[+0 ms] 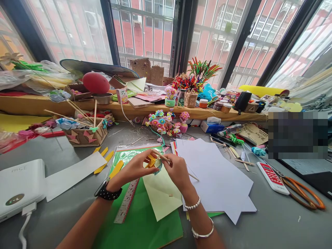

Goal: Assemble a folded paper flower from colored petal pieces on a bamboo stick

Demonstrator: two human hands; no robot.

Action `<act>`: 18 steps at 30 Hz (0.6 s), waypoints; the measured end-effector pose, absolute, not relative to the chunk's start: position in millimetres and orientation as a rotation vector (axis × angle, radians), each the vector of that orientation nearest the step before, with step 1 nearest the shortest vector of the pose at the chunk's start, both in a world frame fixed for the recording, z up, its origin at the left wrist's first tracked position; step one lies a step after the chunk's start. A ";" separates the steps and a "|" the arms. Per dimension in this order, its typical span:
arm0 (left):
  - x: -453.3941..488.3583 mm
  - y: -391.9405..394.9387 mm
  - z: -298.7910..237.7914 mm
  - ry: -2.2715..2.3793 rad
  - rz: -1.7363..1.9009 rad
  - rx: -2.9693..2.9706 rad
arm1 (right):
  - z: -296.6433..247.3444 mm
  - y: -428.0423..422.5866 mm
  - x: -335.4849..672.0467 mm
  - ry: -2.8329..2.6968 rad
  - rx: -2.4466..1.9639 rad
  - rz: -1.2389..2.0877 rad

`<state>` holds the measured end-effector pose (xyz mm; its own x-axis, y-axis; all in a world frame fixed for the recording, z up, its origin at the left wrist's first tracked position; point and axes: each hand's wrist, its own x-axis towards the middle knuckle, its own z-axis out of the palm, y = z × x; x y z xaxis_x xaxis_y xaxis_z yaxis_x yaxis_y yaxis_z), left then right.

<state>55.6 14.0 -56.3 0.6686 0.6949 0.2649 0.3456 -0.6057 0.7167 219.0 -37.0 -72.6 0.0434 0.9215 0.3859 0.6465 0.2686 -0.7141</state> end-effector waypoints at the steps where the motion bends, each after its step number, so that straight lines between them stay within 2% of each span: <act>1: 55.6 13.8 -56.5 0.808 0.719 2.260 | -71.9 -37.1 219.3 -1.687 -1.452 0.409; 18: 56.7 5.5 -49.0 0.946 0.686 2.413 | -69.1 -38.7 216.8 -1.673 -1.424 0.420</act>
<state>56.7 5.5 -49.0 0.6398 0.7157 0.2799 0.4880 -0.6597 0.5715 216.8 -38.7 -69.1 0.0381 0.9179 0.3950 0.6224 0.2874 -0.7280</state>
